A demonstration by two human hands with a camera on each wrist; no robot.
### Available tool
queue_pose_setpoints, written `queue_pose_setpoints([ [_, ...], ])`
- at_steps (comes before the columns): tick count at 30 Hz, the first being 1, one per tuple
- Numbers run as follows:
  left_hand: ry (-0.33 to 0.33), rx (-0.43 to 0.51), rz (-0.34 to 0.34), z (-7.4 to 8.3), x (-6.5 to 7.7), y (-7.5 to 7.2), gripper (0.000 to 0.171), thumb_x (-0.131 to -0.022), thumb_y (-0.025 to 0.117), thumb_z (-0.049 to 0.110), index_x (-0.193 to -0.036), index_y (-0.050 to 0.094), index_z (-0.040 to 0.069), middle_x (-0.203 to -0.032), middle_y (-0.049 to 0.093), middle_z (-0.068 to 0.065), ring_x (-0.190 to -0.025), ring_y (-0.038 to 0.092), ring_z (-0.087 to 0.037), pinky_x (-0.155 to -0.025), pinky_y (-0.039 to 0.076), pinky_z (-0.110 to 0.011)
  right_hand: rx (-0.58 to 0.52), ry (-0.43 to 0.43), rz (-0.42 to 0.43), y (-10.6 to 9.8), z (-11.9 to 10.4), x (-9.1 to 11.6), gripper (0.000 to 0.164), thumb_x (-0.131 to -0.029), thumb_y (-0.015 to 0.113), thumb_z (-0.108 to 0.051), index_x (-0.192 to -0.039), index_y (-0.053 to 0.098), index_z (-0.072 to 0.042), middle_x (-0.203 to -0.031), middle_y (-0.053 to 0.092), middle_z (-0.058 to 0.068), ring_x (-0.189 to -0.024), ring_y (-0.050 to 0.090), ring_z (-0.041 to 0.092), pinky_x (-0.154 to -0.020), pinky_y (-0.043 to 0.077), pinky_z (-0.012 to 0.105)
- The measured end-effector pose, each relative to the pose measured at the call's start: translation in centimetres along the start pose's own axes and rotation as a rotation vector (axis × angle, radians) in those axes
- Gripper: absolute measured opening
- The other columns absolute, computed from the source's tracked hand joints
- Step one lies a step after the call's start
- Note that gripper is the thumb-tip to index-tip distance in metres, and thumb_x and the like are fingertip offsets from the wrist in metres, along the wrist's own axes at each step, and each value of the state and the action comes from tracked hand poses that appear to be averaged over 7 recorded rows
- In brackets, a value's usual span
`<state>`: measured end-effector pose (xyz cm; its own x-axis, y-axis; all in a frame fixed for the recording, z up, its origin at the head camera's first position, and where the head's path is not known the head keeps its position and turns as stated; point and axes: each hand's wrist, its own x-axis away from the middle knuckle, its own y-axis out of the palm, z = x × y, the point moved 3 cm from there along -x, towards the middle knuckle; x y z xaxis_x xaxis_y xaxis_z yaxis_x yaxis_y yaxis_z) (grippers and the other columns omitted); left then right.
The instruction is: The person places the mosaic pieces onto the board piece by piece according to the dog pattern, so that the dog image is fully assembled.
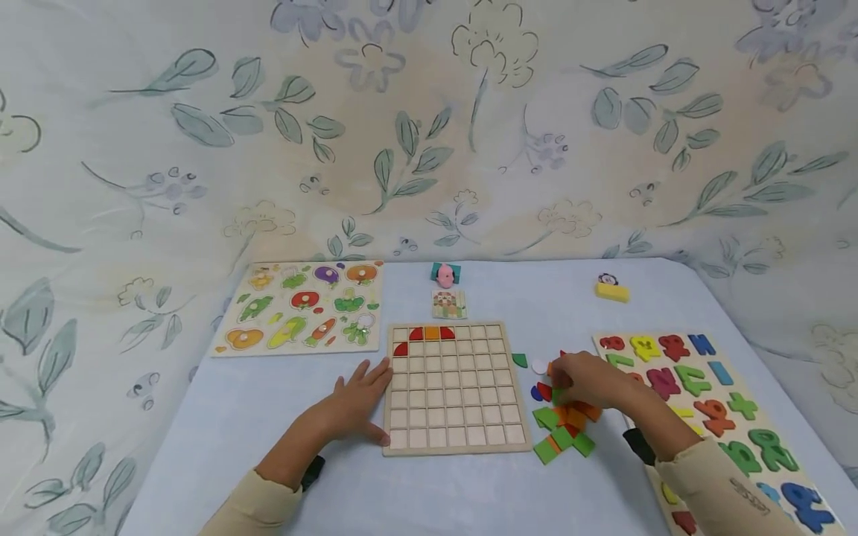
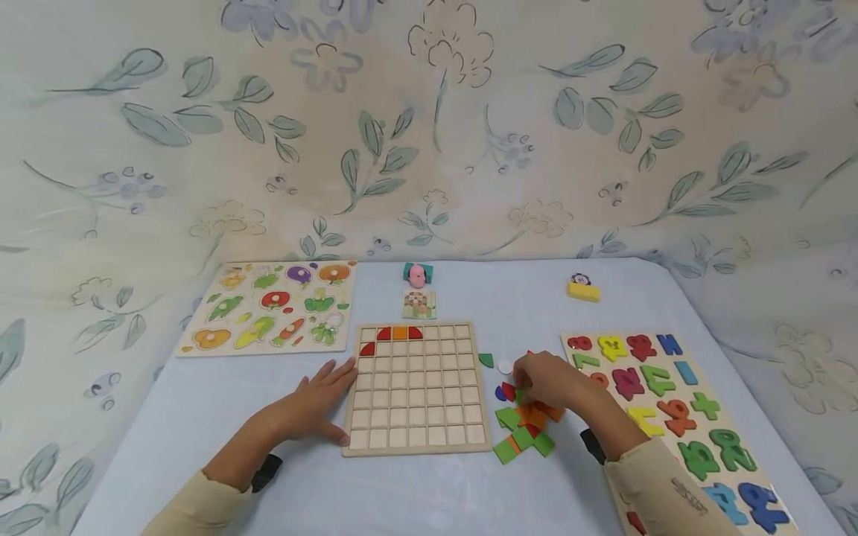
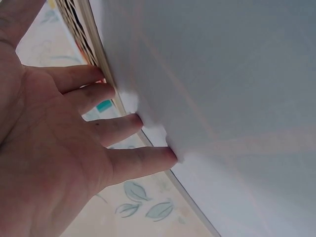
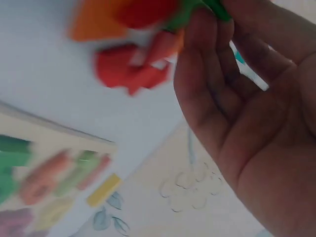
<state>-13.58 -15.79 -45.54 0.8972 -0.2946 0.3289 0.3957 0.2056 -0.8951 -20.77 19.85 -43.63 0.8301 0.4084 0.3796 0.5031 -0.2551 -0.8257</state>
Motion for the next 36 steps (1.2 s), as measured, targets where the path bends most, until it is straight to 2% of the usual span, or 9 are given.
queue_pose_setpoints([
  [3, -0.007, -0.003, -0.006, 0.0, 0.0, 0.1, 0.109, -0.058, 0.081, 0.045, -0.144, 0.022, 0.014, -0.152, 0.010, 0.000, -0.138, 0.002, -0.032, -0.101, 0.012, -0.066, -0.024, -0.076, 0.015, -0.9, -2.0, -0.7, 0.016, -0.076, 0.072, -0.011, -0.086, 0.061, -0.016, -0.080, 0.058, -0.005, -0.075, 0.053, 0.013, -0.068, 0.051, 0.028],
  [7, -0.007, -0.007, -0.007, -0.1, 0.1, 0.1, 0.109, -0.058, 0.081, 0.046, -0.145, 0.021, 0.015, -0.153, 0.009, 0.000, -0.139, 0.001, -0.032, -0.102, 0.012, -0.065, -0.069, -0.230, 0.093, -1.1, -7.0, -3.0, 0.009, -0.081, 0.067, -0.010, -0.084, 0.062, -0.017, -0.081, 0.060, -0.006, -0.077, 0.055, 0.011, -0.070, 0.050, 0.025],
  [9, -0.008, -0.007, -0.014, -0.2, 0.0, 0.2, 0.109, -0.058, 0.080, 0.046, -0.145, 0.021, 0.016, -0.153, 0.009, 0.001, -0.139, 0.001, -0.031, -0.102, 0.012, -0.065, -0.101, -0.318, 0.125, -0.3, -9.8, -4.5, 0.008, -0.082, 0.066, -0.008, -0.085, 0.063, -0.015, -0.082, 0.061, -0.005, -0.078, 0.056, 0.010, -0.069, 0.050, 0.025],
  [12, -0.001, -0.008, -0.018, -0.2, -0.1, 0.1, 0.109, -0.059, 0.080, 0.047, -0.145, 0.021, 0.016, -0.153, 0.009, 0.001, -0.139, 0.001, -0.031, -0.102, 0.012, -0.065, -0.132, -0.397, 0.166, 1.4, -13.7, -6.9, 0.006, -0.082, 0.066, -0.010, -0.086, 0.063, -0.014, -0.082, 0.062, -0.006, -0.077, 0.057, 0.008, -0.067, 0.049, 0.023],
  [17, 0.017, -0.010, -0.017, -0.2, -0.2, -0.1, 0.107, -0.059, 0.079, 0.048, -0.144, 0.023, 0.014, -0.153, 0.009, 0.000, -0.138, 0.002, -0.032, -0.100, 0.013, -0.066, -0.117, -0.442, 0.213, 3.9, -17.8, -10.1, 0.005, -0.082, 0.066, -0.011, -0.085, 0.063, -0.014, -0.081, 0.062, -0.007, -0.075, 0.056, 0.005, -0.066, 0.047, 0.021],
  [22, 0.010, -0.012, -0.019, -0.1, -0.1, -0.3, 0.107, -0.060, 0.079, 0.047, -0.144, 0.022, 0.014, -0.153, 0.008, -0.001, -0.138, 0.001, -0.032, -0.100, 0.013, -0.066, -0.084, -0.445, 0.225, 4.9, -19.0, -11.6, 0.005, -0.081, 0.067, -0.008, -0.082, 0.065, -0.013, -0.077, 0.062, -0.007, -0.071, 0.054, 0.006, -0.065, 0.046, 0.021],
  [27, 0.013, -0.025, -0.022, 0.5, -0.4, -0.6, 0.107, -0.059, 0.080, 0.046, -0.144, 0.024, 0.014, -0.153, 0.008, -0.001, -0.139, 0.002, -0.032, -0.100, 0.013, -0.067, 0.000, -0.431, 0.215, 4.9, -18.9, -11.4, 0.004, -0.082, 0.065, -0.009, -0.084, 0.067, -0.011, -0.081, 0.063, -0.005, -0.075, 0.055, 0.007, -0.068, 0.047, 0.022],
  [32, 0.013, -0.012, -0.008, 0.3, -0.4, -0.7, 0.105, -0.058, 0.081, 0.045, -0.142, 0.027, 0.013, -0.153, 0.009, -0.003, -0.138, 0.002, -0.032, -0.099, 0.013, -0.068, 0.148, -0.447, 0.229, 5.2, -19.5, -11.0, 0.007, -0.083, 0.064, -0.010, -0.085, 0.071, -0.012, -0.084, 0.065, -0.004, -0.080, 0.057, 0.008, -0.072, 0.049, 0.021],
  [36, 0.009, -0.010, -0.010, -0.1, -0.1, -0.4, 0.105, -0.058, 0.081, 0.046, -0.142, 0.028, 0.012, -0.152, 0.010, -0.004, -0.138, 0.003, -0.033, -0.100, 0.013, -0.067, 0.148, -0.437, 0.194, 4.8, -18.9, -9.7, 0.010, -0.083, 0.064, -0.013, -0.091, 0.071, -0.013, -0.088, 0.067, -0.005, -0.083, 0.059, 0.007, -0.074, 0.050, 0.022],
])
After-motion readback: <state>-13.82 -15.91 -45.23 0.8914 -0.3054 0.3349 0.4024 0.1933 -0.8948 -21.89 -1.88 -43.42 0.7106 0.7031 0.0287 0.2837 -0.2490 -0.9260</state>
